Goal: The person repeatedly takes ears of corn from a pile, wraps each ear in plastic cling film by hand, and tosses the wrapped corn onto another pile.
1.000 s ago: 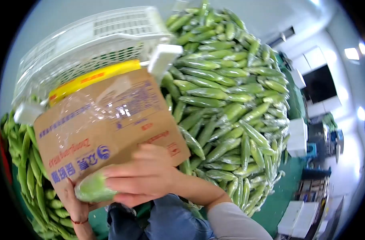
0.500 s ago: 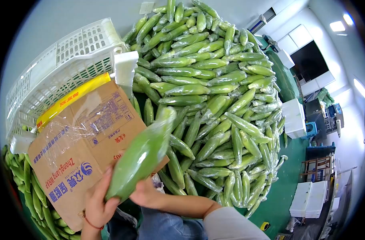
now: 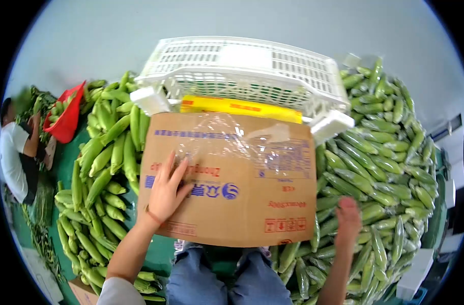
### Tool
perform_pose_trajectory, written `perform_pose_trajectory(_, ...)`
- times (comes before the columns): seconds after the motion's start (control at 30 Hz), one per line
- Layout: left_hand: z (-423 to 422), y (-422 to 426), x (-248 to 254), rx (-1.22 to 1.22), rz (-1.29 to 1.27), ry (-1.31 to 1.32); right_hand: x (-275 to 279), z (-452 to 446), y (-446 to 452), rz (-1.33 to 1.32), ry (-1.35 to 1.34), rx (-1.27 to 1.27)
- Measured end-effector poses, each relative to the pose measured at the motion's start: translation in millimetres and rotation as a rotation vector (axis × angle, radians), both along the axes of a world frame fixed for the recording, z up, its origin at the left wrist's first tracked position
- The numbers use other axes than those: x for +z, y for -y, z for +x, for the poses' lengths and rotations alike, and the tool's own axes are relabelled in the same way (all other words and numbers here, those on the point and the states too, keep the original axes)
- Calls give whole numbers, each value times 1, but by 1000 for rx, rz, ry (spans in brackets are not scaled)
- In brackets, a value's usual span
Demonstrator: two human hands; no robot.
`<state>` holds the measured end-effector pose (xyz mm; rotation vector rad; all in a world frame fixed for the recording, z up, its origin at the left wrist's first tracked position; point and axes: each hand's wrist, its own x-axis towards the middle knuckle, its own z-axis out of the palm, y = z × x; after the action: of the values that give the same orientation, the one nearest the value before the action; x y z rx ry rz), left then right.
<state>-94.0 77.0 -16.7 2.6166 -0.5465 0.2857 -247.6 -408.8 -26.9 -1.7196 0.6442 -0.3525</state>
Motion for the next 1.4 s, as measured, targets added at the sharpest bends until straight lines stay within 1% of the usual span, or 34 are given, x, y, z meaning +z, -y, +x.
perform_pose_trajectory(0.03, 20, -2, -2, 25, -24, -2, 10, 36, -57, -208, -101, 279)
perform_pose_trajectory(0.07, 41, -3, -4, 47, -51, -2, 34, 69, -103, -787, -9, 483)
perform_pose_trajectory(0.1, 66, -7, -6, -21, -16, 107, 27, 100, -124, -977, 73, 536)
perform_pose_trajectory(0.17, 102, -15, -11, -172, 50, 319, 0, 155, -129, -1037, 209, 561)
perform_pose_trajectory(0.2, 102, -20, -11, -200, 54, 271, -4, 169, -131, -1071, 278, 572)
perform_pose_trajectory(0.27, 103, -28, -8, -271, 54, 184, 0, 165, -129, -698, 53, 475)
perform_pose_trajectory(0.3, 98, -33, -2, -291, -52, 366, 5, 160, -127, -515, -51, 422)
perform_pose_trajectory(0.37, 60, -62, 15, -311, 36, 371, 11, 119, -112, -610, -51, 364)
perform_pose_trajectory(0.4, 38, -80, 18, -307, 96, 364, 1, 91, -102, -564, 14, 395)
perform_pose_trajectory(0.43, 14, -91, 16, -402, 9, 294, 12, 67, -109, -681, 46, 413)
perform_pose_trajectory(0.47, -13, -99, 14, -482, -75, 222, 8, 47, -100, -803, 90, 545)
perform_pose_trajectory(0.5, -42, -105, 12, -436, -46, 191, 27, 35, -117, -801, 134, 616)
perform_pose_trajectory(0.53, -71, -107, 8, -397, -22, 162, 23, 16, -112, -823, 96, 645)
perform_pose_trajectory(0.6, -122, -114, -22, -260, -92, 173, 24, 0, -126, -814, 107, 767)
perform_pose_trajectory(0.67, -158, -112, -29, -185, -158, 101, 25, -9, -127, -874, 55, 909)
perform_pose_trajectory(0.7, -176, -119, -53, -154, -261, 31, 29, -9, -131, -820, -8, 895)
perform_pose_trajectory(0.77, -174, -137, -76, 282, -334, -85, 37, -9, -140, -715, -136, 861)
perform_pose_trajectory(0.8, -152, -150, -103, 547, -423, -29, 40, -8, -143, -723, -181, 864)
perform_pose_trajectory(0.83, -116, -163, -111, 685, -526, -74, 43, -6, -145, -732, -225, 868)
perform_pose_trajectory(0.87, -87, -190, -143, 738, -415, -117, 44, -3, -148, -741, -266, 870)
perform_pose_trajectory(0.9, -53, -209, -177, 775, -310, -95, 42, -2, -146, -746, -260, 883)
perform_pose_trajectory(0.93, -17, -225, -205, 791, -272, -101, 39, -2, -141, -752, -258, 887)
perform_pose_trajectory(0.97, 19, -231, -215, 913, -330, -276, 36, -4, -138, -757, -262, 883)
perform_pose_trajectory(1.0, 53, -237, -234, 1020, -403, -342, 37, -5, -138, -741, -283, 878)
perform_pose_trajectory(1.07, 89, -233, -235, 1082, -439, -370, 40, 1, -142, -694, -327, 856)
perform_pose_trajectory(1.13, 91, -245, -233, 1029, -372, -403, 45, 3, -148, -704, -373, 853)
perform_pose_trajectory(1.2, 91, -267, -233, 980, -589, -614, 42, 3, -145, -752, -382, 842)
perform_pose_trajectory(1.23, 69, -239, -171, 930, -1210, -681, 35, 1, -138, -715, -410, 851)
perform_pose_trajectory(1.27, 48, -223, -121, 898, -1320, -729, 36, -1, -136, -737, -411, 842)
perform_pose_trajectory(1.3, 28, -226, -119, 751, -1295, -615, 39, 1, -140, -755, -407, 838)
perform_pose_trajectory(1.33, 4, -208, -83, 560, -1224, -508, 41, 1, -145, -774, -405, 838)
perform_pose_trajectory(1.37, -15, -192, -43, 350, -1057, -470, 42, 1, -149, -747, -417, 822)
perform_pose_trajectory(1.4, -26, -167, 3, 179, -924, -488, 42, 2, -151, -724, -422, 811)
